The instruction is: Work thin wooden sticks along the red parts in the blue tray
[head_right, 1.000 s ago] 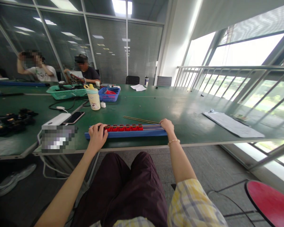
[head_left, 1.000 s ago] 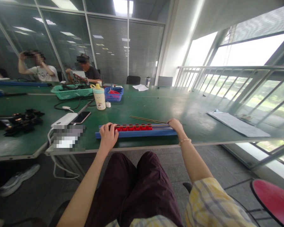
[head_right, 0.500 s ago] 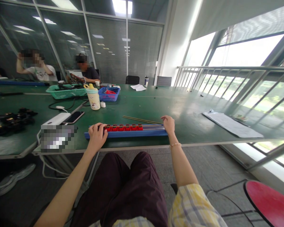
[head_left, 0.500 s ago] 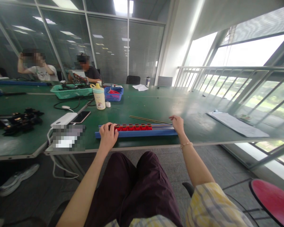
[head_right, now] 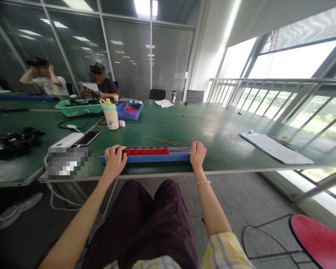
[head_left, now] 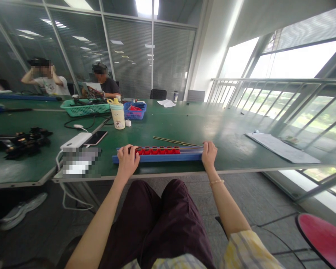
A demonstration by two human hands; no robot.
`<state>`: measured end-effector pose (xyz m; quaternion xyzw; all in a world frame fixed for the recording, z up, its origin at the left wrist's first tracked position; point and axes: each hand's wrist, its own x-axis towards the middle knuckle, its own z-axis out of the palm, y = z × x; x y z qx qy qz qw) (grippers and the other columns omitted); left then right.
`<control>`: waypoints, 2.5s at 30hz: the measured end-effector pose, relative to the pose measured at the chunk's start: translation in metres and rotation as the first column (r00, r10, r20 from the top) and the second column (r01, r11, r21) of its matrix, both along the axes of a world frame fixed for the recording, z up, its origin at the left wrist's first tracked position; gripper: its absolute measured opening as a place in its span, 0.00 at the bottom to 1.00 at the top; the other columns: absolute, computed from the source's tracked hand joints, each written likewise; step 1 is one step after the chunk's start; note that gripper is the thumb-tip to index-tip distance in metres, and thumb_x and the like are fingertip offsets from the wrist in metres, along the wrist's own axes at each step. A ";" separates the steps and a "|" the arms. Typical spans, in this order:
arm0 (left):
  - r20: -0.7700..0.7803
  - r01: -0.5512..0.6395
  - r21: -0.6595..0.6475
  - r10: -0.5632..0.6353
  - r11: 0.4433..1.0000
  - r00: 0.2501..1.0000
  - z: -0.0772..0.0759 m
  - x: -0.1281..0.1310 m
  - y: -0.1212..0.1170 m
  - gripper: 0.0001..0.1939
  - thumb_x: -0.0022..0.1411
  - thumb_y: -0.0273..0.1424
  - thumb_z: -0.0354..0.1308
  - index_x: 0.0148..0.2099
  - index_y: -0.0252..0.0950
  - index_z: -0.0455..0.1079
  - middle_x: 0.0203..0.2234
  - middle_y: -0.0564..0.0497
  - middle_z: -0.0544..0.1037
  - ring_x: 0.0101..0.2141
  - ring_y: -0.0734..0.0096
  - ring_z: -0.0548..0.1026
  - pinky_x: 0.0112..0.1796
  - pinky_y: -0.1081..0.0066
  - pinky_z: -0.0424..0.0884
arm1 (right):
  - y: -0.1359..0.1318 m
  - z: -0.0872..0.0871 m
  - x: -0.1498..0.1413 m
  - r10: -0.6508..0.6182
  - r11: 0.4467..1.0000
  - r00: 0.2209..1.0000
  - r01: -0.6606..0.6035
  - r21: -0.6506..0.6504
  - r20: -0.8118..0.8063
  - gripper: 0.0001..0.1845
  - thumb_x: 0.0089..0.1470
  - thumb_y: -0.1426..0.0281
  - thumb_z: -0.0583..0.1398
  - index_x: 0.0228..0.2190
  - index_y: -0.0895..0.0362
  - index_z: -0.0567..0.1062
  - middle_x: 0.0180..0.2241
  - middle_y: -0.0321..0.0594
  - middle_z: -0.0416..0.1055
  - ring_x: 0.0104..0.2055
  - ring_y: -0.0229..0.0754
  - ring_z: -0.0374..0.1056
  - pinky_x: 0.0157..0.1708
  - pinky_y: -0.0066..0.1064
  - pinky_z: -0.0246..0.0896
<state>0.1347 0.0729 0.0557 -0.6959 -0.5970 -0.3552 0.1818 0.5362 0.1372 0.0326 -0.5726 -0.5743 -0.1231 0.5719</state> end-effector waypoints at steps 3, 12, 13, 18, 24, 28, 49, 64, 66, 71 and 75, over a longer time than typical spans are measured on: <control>0.004 0.006 -0.003 -0.006 1.000 1.000 0.001 0.000 0.000 0.18 0.67 0.35 0.48 0.55 0.37 0.70 0.53 0.38 0.68 0.53 0.48 0.60 0.54 0.49 0.61 | -0.002 0.002 -0.004 0.030 0.998 0.993 -0.023 -0.061 0.117 0.21 0.66 0.56 0.47 0.34 0.55 0.72 0.32 0.41 0.73 0.38 0.45 0.66 0.44 0.36 0.52; -0.012 0.004 0.009 -0.004 1.000 1.000 0.000 -0.002 -0.001 0.18 0.68 0.35 0.48 0.55 0.36 0.70 0.53 0.39 0.67 0.53 0.48 0.60 0.53 0.49 0.62 | -0.002 0.003 -0.011 0.083 0.992 0.970 -0.059 -0.108 0.228 0.17 0.63 0.57 0.52 0.35 0.55 0.72 0.26 0.35 0.67 0.33 0.42 0.64 0.44 0.35 0.51; -0.013 0.005 0.013 -0.005 1.000 1.000 0.000 -0.002 -0.001 0.18 0.68 0.35 0.48 0.55 0.36 0.70 0.53 0.39 0.67 0.53 0.48 0.60 0.53 0.49 0.62 | -0.002 0.003 -0.011 0.083 0.993 0.970 -0.060 -0.106 0.226 0.16 0.63 0.57 0.52 0.35 0.55 0.72 0.26 0.35 0.67 0.33 0.42 0.64 0.44 0.35 0.51; -0.016 0.003 0.022 -0.003 1.000 1.000 -0.001 -0.002 0.000 0.18 0.68 0.35 0.47 0.55 0.36 0.70 0.53 0.39 0.67 0.53 0.48 0.60 0.54 0.50 0.61 | -0.001 0.002 -0.010 0.075 0.994 0.974 -0.057 -0.089 0.215 0.14 0.62 0.59 0.53 0.35 0.55 0.72 0.26 0.35 0.66 0.33 0.42 0.64 0.43 0.35 0.51; -0.013 0.003 0.015 -0.003 1.000 1.000 -0.002 -0.002 0.001 0.19 0.68 0.35 0.47 0.55 0.36 0.70 0.53 0.39 0.68 0.52 0.48 0.59 0.54 0.50 0.62 | 0.001 0.000 -0.009 0.065 0.996 0.977 -0.051 -0.077 0.201 0.12 0.60 0.61 0.54 0.36 0.55 0.72 0.26 0.35 0.66 0.34 0.43 0.64 0.42 0.35 0.51; -0.007 0.005 0.010 -0.004 1.000 1.000 -0.001 -0.001 0.000 0.19 0.68 0.35 0.47 0.55 0.36 0.70 0.53 0.38 0.68 0.52 0.48 0.59 0.53 0.49 0.61 | 0.001 0.000 -0.009 0.051 0.997 0.979 -0.039 -0.063 0.197 0.11 0.59 0.63 0.54 0.36 0.55 0.72 0.27 0.36 0.67 0.34 0.44 0.64 0.42 0.35 0.52; -0.012 0.006 0.006 -0.006 1.000 1.000 0.002 -0.001 0.000 0.18 0.67 0.35 0.48 0.54 0.37 0.71 0.53 0.39 0.67 0.53 0.48 0.60 0.53 0.50 0.61 | 0.003 -0.002 -0.005 -0.252 0.963 0.946 0.266 -0.045 0.205 0.14 0.61 0.67 0.51 0.26 0.56 0.70 0.36 0.47 0.67 0.40 0.48 0.60 0.39 0.37 0.50; -0.003 0.015 0.016 -0.015 1.000 1.000 0.002 -0.002 0.000 0.18 0.67 0.35 0.48 0.55 0.37 0.70 0.53 0.39 0.67 0.53 0.49 0.60 0.54 0.50 0.61 | 0.005 -0.001 -0.004 -0.365 0.929 0.929 0.368 -0.050 0.051 0.15 0.64 0.65 0.45 0.30 0.55 0.66 0.36 0.50 0.67 0.41 0.53 0.60 0.40 0.42 0.51; -0.004 0.015 0.015 -0.015 1.000 1.000 0.001 -0.002 0.000 0.18 0.67 0.35 0.48 0.55 0.37 0.70 0.53 0.39 0.67 0.53 0.49 0.60 0.54 0.50 0.61 | 0.006 -0.002 -0.002 -0.369 0.928 0.929 0.370 -0.037 0.034 0.16 0.65 0.65 0.44 0.30 0.55 0.66 0.35 0.49 0.67 0.40 0.53 0.61 0.40 0.43 0.52; -0.002 0.020 0.016 -0.020 1.000 1.000 0.001 -0.003 0.000 0.18 0.67 0.34 0.48 0.55 0.37 0.70 0.53 0.39 0.67 0.53 0.48 0.60 0.54 0.49 0.61 | 0.008 -0.005 0.002 -0.382 0.924 0.924 0.382 0.018 -0.007 0.17 0.65 0.64 0.42 0.31 0.54 0.65 0.33 0.49 0.67 0.40 0.53 0.62 0.40 0.43 0.53; -0.001 0.019 0.016 -0.019 1.000 1.000 0.001 -0.002 0.001 0.18 0.67 0.35 0.48 0.55 0.37 0.70 0.53 0.39 0.67 0.53 0.48 0.60 0.54 0.50 0.61 | 0.009 -0.006 0.003 -0.392 0.920 0.919 0.392 0.001 -0.043 0.17 0.65 0.64 0.42 0.30 0.54 0.64 0.33 0.50 0.67 0.40 0.53 0.63 0.40 0.44 0.54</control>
